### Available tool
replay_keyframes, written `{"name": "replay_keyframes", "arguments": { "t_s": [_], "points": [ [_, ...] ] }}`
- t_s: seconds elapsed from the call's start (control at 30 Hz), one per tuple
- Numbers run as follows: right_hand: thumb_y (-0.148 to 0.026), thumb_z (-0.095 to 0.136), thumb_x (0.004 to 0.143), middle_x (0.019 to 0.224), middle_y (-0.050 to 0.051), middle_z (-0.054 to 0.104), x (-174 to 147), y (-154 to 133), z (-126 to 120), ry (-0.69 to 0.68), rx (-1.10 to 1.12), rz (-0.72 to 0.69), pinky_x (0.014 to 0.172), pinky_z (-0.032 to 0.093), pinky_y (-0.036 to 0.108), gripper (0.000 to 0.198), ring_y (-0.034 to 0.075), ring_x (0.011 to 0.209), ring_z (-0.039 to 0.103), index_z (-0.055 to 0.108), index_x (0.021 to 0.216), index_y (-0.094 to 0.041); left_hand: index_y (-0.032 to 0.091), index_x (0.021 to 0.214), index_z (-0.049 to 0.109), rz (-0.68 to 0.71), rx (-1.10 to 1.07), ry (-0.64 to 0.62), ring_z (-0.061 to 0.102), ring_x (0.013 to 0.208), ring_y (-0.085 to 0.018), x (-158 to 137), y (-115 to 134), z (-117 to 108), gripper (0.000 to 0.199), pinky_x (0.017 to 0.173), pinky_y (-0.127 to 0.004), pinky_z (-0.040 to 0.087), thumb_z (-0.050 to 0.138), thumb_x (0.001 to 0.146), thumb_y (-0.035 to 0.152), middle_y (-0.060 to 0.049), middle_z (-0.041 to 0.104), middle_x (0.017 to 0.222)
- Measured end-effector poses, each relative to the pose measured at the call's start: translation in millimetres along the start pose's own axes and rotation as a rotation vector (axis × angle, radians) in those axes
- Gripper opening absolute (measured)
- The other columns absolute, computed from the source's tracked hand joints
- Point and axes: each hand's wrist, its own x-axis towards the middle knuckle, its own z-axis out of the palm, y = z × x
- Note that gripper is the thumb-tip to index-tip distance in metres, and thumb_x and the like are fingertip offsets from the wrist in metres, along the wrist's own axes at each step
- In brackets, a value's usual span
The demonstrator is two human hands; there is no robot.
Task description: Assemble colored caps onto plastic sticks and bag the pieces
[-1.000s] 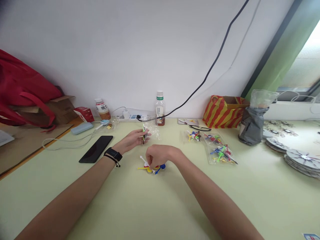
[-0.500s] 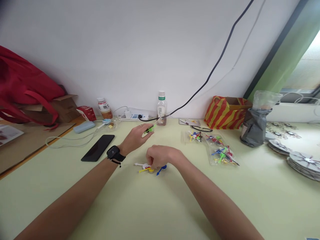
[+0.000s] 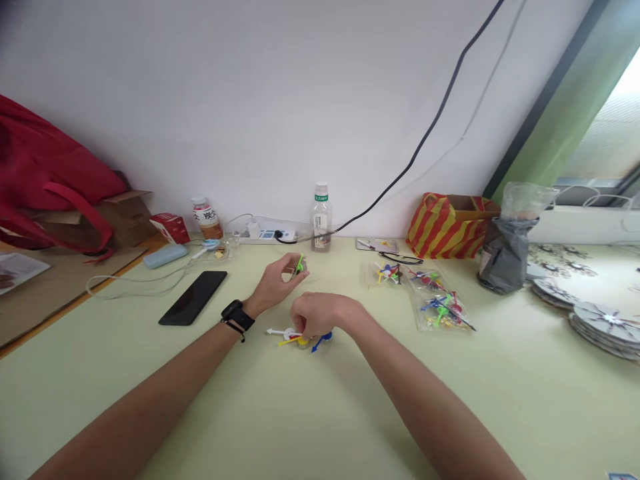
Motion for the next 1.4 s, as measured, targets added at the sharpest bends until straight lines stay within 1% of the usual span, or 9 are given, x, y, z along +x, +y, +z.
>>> {"name": "replay_keyframes", "arguments": {
  "t_s": [0.3, 0.5, 0.6, 0.7, 0.8, 0.97, 1.13, 1.23, 1.4],
  "points": [
    [-0.015, 0.068, 0.076, 0.081, 0.000, 0.070, 4.4, 8.6, 1.6, -0.001, -0.022, -0.013, 0.055, 0.037, 0.021, 0.006, 0.012, 0.068, 0.059, 0.068, 0.081, -0.017, 0.022, 0.131, 0.057, -0.151, -0.215, -0.082, 0.068, 0.103, -0.023, -5.5, -19.0, 11.9, 0.054, 0.087, -0.034, 0.054, 0.077, 0.085, 0.044, -0.011, 0.071, 0.119],
    [-0.012, 0.062, 0.081, 0.087, 0.001, 0.067, -5.7, 6.9, -7.2, 0.051, -0.007, -0.009, 0.057, 0.037, 0.021, 0.009, 0.013, 0.071, 0.056, 0.062, 0.087, -0.018, 0.020, 0.126, 0.064, -0.172, -0.309, -0.107, 0.069, 0.104, -0.024, -4.0, -25.5, 10.4, 0.046, 0.090, -0.036, 0.053, 0.071, 0.089, 0.047, -0.011, 0.073, 0.110],
    [-0.012, 0.058, 0.085, 0.086, 0.001, 0.065, -15.6, 6.3, -17.2, 0.110, 0.054, -0.043, 0.058, 0.037, 0.022, 0.010, 0.013, 0.070, 0.055, 0.061, 0.092, -0.019, 0.021, 0.129, 0.063, -0.166, -0.312, -0.128, 0.069, 0.101, -0.024, -4.6, -25.9, 8.8, 0.053, 0.089, -0.034, 0.053, 0.078, 0.083, 0.042, -0.009, 0.073, 0.109],
    [-0.013, 0.058, 0.087, 0.084, 0.001, 0.065, -31.0, 4.0, -32.7, 0.258, 0.120, -0.138, 0.061, 0.039, 0.023, 0.009, 0.012, 0.069, 0.054, 0.064, 0.092, -0.018, 0.019, 0.112, 0.070, -0.107, -0.221, -0.184, 0.067, 0.091, -0.022, -4.8, -24.0, 8.6, 0.045, 0.083, -0.032, 0.052, 0.085, 0.073, 0.037, -0.005, 0.073, 0.101],
    [-0.021, 0.059, 0.089, 0.080, 0.001, 0.067, -51.0, 1.2, -48.6, 0.468, 0.231, -0.178, 0.063, 0.043, 0.024, 0.009, 0.014, 0.070, 0.058, 0.068, 0.093, -0.018, 0.018, 0.095, 0.073, -0.077, -0.179, -0.192, 0.065, 0.083, -0.020, -4.4, -20.7, 9.8, 0.029, 0.074, -0.029, 0.050, 0.078, 0.080, 0.041, -0.004, 0.072, 0.090],
    [-0.032, 0.063, 0.090, 0.073, 0.002, 0.068, -77.4, 1.6, -61.8, 0.743, 0.406, -0.143, 0.056, 0.044, 0.024, 0.018, 0.016, 0.070, 0.065, 0.072, 0.096, -0.018, 0.018, 0.106, 0.074, -0.145, -0.202, -0.173, 0.065, 0.084, -0.020, -4.3, -23.6, 13.2, 0.038, 0.075, -0.031, 0.052, 0.079, 0.080, 0.046, -0.006, 0.074, 0.095],
    [-0.033, 0.067, 0.089, 0.073, 0.003, 0.070, -81.2, 3.5, -64.4, 1.013, 0.428, -0.135, 0.067, 0.052, 0.028, 0.017, 0.017, 0.074, 0.067, 0.074, 0.092, -0.018, 0.019, 0.117, 0.072, -0.166, -0.199, -0.140, 0.066, 0.081, -0.020, -6.8, -31.5, 15.4, 0.051, 0.072, -0.031, 0.053, 0.082, 0.077, 0.049, -0.007, 0.074, 0.098],
    [-0.035, 0.067, 0.089, 0.074, 0.003, 0.071, -79.4, 3.8, -65.2, 1.078, 0.428, -0.130, 0.071, 0.055, 0.031, 0.019, 0.018, 0.075, 0.068, 0.074, 0.092, -0.018, 0.019, 0.121, 0.070, -0.156, -0.171, -0.169, 0.064, 0.077, -0.019, -8.5, -32.0, 15.5, 0.057, 0.069, -0.030, 0.053, 0.084, 0.074, 0.048, -0.007, 0.073, 0.095],
    [-0.036, 0.067, 0.090, 0.077, 0.003, 0.071, -77.9, 5.6, -65.3, 1.152, 0.435, -0.136, 0.073, 0.056, 0.031, 0.018, 0.018, 0.075, 0.069, 0.073, 0.092, -0.019, 0.020, 0.122, 0.068, -0.104, -0.162, -0.145, 0.065, 0.079, -0.019, -9.7, -28.2, 16.8, 0.046, 0.073, -0.031, 0.053, 0.077, 0.081, 0.039, -0.006, 0.073, 0.095]
  ]
}}
